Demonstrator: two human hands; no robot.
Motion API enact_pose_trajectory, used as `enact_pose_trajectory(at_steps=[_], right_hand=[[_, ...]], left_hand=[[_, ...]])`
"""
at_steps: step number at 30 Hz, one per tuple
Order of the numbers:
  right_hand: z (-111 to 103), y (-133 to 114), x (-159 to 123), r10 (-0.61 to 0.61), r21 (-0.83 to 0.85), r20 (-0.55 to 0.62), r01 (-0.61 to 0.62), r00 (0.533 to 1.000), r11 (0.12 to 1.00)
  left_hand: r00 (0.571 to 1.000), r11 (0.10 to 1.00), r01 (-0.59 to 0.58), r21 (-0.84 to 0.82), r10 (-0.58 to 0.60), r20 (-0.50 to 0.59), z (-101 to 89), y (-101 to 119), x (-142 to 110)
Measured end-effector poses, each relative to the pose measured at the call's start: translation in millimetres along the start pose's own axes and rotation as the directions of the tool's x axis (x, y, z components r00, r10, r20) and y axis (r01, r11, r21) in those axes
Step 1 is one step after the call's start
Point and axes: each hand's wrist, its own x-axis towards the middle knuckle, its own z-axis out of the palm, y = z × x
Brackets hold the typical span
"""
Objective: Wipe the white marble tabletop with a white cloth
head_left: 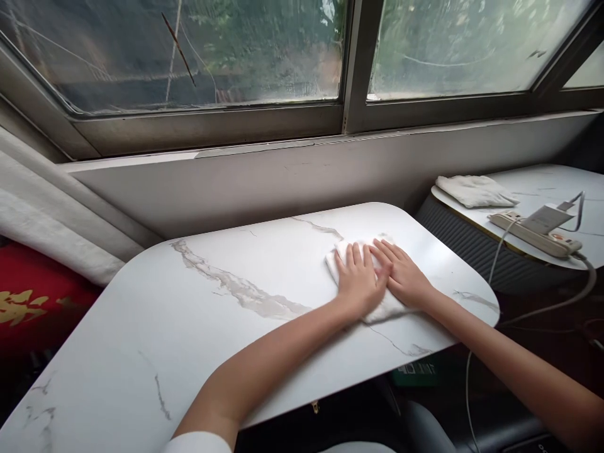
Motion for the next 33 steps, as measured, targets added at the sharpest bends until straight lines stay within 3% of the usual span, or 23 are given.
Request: enact_pose_trajectory(at_steps=[4, 7, 11, 15, 22, 33], right_hand=[[-13.5, 1.3, -63.9, 0.012, 0.007, -0.04, -0.011, 0.999, 1.0], [-19.6, 8.4, -96.6, 0.046, 0.021, -0.069, -0.045, 0.997, 0.999], [-22.9, 23.6, -116.7, 0.095, 0.024, -0.096, -0.093, 0.991, 0.995], [-21.4, 39.7, -114.4, 0.143, 0.013, -0.111, -0.142, 0.984, 0.99], [-9.1, 77.8, -63.4, 0.106, -0.025, -0.037, -0.107, 0.994, 0.994], [23.5, 133.5, 99.4, 0.048, -0.061, -0.015, -0.049, 0.999, 0.997]], left_hand=[[0.991, 0.992, -0.099, -0.072, 0.105, 0.082, 7.1, 32.5, -37.4], [0.982, 0.982, -0.149, -0.113, 0.161, 0.098, 12.0, 52.8, -49.7], [0.971, 0.967, -0.193, -0.164, 0.213, 0.112, 19.9, 73.5, -46.2], [0.972, 0.965, -0.201, -0.169, 0.217, 0.086, 27.7, 83.8, -32.3], [0.985, 0.973, -0.146, -0.179, 0.16, 0.068, 31.9, 73.8, 16.6], [1.0, 0.999, -0.03, -0.028, 0.029, -0.009, 27.6, 12.0, 156.1]])
